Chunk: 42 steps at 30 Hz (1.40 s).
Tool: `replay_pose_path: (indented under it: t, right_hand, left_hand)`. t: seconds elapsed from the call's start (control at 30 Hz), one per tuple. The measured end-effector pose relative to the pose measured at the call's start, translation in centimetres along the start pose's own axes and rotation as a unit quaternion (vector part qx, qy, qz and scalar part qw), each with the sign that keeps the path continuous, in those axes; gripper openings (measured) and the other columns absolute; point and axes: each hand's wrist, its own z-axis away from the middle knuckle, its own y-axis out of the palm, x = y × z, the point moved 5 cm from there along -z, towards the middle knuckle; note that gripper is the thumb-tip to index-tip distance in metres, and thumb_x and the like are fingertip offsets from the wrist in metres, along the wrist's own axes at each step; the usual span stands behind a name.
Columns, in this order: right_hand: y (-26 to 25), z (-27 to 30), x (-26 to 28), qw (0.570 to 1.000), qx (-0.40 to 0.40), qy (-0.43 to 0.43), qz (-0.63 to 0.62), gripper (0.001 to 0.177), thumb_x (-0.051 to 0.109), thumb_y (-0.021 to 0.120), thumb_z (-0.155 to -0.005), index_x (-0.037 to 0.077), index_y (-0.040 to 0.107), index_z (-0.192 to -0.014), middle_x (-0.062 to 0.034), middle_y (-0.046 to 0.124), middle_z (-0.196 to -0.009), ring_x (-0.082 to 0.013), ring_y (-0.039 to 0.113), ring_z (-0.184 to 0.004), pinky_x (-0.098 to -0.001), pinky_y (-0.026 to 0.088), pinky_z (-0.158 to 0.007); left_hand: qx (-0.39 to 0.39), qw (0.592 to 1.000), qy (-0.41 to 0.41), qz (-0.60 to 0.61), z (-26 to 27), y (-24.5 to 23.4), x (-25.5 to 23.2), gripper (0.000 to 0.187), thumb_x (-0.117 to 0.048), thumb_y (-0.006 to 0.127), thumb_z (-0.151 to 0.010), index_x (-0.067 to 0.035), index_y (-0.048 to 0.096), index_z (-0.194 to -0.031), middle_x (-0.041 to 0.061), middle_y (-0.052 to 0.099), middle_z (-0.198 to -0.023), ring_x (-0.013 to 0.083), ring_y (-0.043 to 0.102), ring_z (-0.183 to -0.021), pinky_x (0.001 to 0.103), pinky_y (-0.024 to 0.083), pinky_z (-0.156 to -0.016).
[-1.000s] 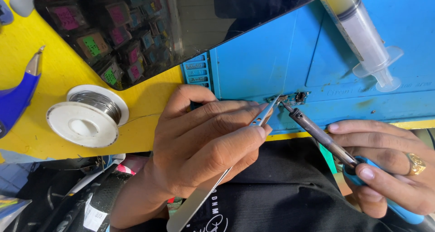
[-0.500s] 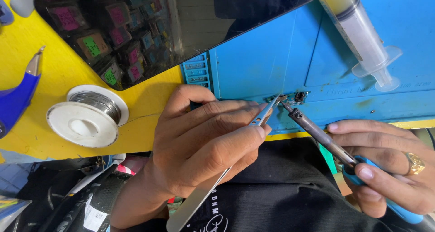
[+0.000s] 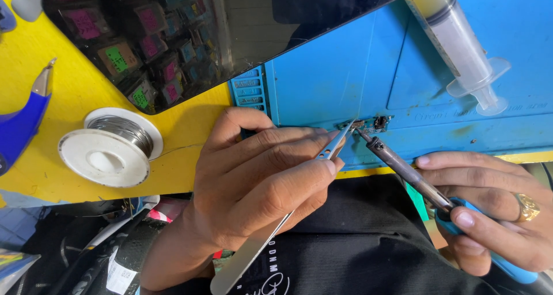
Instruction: The person uses a soldering iron and tweezers to work on a small circuit board component. They apply solder to the board while holding the component steady with tweezers, then use a screwdriver to adjust the part. The task involves precise hand movements to attach and secure the electronic component.
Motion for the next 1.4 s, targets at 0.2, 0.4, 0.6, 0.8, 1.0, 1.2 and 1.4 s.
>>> replay_pose_path:
  t: [0.2,0.4,0.6,0.8,1.0,1.2,1.4]
  right_hand:
    - [-0.8,0.1,-0.2,0.997,0.051,0.048,0.014,0.029,0.025,0.045,-0.097,0.009,0.068,-0.106,-0.0087,0.078,-0.116,-0.0382,0.073,-0.128,-0.0498,0.064,-0.105]
    - [-0.6,0.1,-0.1,0.999,0.036,0.036,-0.002,0.029,0.022,0.042,-0.098,0.007,0.066,-0.105,-0.0098,0.078,-0.112,-0.0384,0.073,-0.127,-0.0474,0.064,-0.106]
    - [-1.3,4.8,-8.0,0.978,0.076,-0.086,-0.173,0.065,0.051,0.032,-0.113,0.006,0.077,-0.106,-0.0121,0.081,-0.117,-0.0300,0.076,-0.123,-0.0465,0.061,-0.114]
    - [3.5,8.3,-8.4,0.927,-0.248,-0.054,-0.277,0.046,0.059,0.048,-0.113,0.018,0.069,-0.102,-0.0068,0.076,-0.110,-0.0197,0.078,-0.105,-0.0425,0.069,-0.106]
    - [0.2,2.4,-2.4,0.996,0.063,-0.052,0.037,0.040,0.033,0.039,-0.099,0.002,0.063,-0.092,-0.0076,0.076,-0.103,-0.0250,0.078,-0.098,-0.0392,0.066,-0.090]
    - [0.4,-0.2,1.2,0.999,-0.017,0.033,0.017,0.020,0.022,0.052,-0.090,0.005,0.059,-0.098,-0.0087,0.073,-0.086,-0.0278,0.070,-0.075,-0.0380,0.062,-0.075]
    - [0.7,-0.6,1.6,0.982,-0.061,-0.158,0.081,0.030,0.030,0.046,-0.100,0.007,0.045,-0.119,-0.0123,0.062,-0.091,-0.0270,0.062,-0.071,-0.0346,0.060,-0.067]
  left_hand:
    - [-0.004,1.000,0.006,-0.005,-0.1,0.0,0.0,0.018,-0.008,0.073,-0.103,-0.011,0.056,-0.110,0.005,0.083,-0.099,0.0215,0.086,-0.091,0.038,0.050,-0.082]
    - [-0.007,1.000,-0.006,0.013,-0.3,-0.3,0.0,0.016,-0.006,0.069,-0.103,-0.009,0.056,-0.110,0.004,0.083,-0.097,0.0196,0.086,-0.092,0.036,0.051,-0.085]
    - [-0.051,0.991,-0.056,0.106,-0.5,-1.0,0.3,0.016,-0.002,0.075,-0.095,-0.005,0.060,-0.100,0.010,0.082,-0.096,0.0176,0.087,-0.086,0.033,0.055,-0.080]
    - [-0.016,0.997,-0.031,0.071,-0.5,-0.6,-0.3,0.021,0.001,0.077,-0.098,-0.004,0.058,-0.105,0.012,0.083,-0.100,0.0213,0.087,-0.092,0.036,0.052,-0.087]
    - [-0.006,0.999,-0.016,0.051,-0.2,-0.7,-0.3,0.020,0.000,0.077,-0.100,-0.005,0.059,-0.106,0.010,0.082,-0.103,0.0207,0.086,-0.093,0.036,0.049,-0.087]
    - [-0.033,0.999,0.006,0.018,-0.3,-0.5,-0.3,0.011,-0.006,0.070,-0.101,-0.006,0.059,-0.105,0.007,0.081,-0.098,0.0187,0.085,-0.091,0.034,0.050,-0.083]
    - [-0.018,1.000,0.000,0.009,-0.1,-0.2,-0.1,0.012,-0.007,0.066,-0.104,-0.009,0.057,-0.110,0.003,0.083,-0.096,0.0201,0.087,-0.095,0.036,0.050,-0.086]
